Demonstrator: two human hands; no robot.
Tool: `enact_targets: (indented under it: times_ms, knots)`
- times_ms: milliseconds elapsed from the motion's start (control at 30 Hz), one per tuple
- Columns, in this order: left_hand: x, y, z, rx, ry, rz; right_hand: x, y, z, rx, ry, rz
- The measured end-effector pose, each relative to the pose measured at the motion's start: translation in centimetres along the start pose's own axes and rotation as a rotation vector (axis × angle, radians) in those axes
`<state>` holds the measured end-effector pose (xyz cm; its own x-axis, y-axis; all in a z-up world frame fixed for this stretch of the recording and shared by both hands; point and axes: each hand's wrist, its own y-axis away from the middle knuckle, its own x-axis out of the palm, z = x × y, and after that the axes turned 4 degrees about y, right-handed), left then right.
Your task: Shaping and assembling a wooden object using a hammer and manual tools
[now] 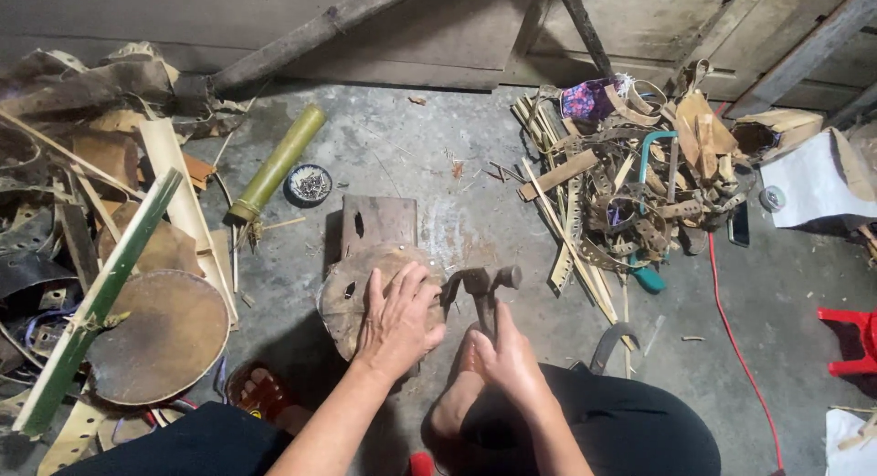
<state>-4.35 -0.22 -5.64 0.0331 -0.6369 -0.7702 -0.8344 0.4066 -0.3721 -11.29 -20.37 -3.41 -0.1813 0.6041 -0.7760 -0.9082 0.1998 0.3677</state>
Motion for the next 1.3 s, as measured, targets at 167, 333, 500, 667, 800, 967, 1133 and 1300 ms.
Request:
enact_targets:
  times_ms: [167,333,500,667,800,967,1133,1300]
  knots:
    - [-0.2,-0.1,-0.1,-0.010,0.018,0.043,-1.5,0.3,-0.3,-0.020,0.056,0.145]
    - [0.0,0.1,-0.1,-0.020,0.041,0.061,-1.5,-1.3,-2.2,-0.023,0.045,0.096]
    - [-0.7,-0.4,-0.2,-0.096,-0.002,0.250,-1.9,-3.7,-0.7,-0.016,-0.091,-0.027]
    - [-0.6,-0.3,-0.4,-0.053,0.008,0.137,-0.1,-2.4,-2.5,-0.015,-0.162,-0.102]
    - [-0.4,-0.3,-0.3,-0.016,0.002,0.032,1.3,-0.5,-2.6,-0.049,-0.165,-0.192]
    - [-0.2,-0.3,-0.2,-0.033,-0.012,0.042,3.5,-0.3,-1.9,0.006,-0.215,-0.131]
    - [-0.4,-0.3,-0.3,-0.020,-0.017,0.036,3.9,-0.6,-2.4,0.052,-0.166,-0.100]
    - [-0.2,-0.2,-0.3,-0.049,0.020,0.078,3.8,-0.2,-2.3,-0.001,-0.089,-0.089]
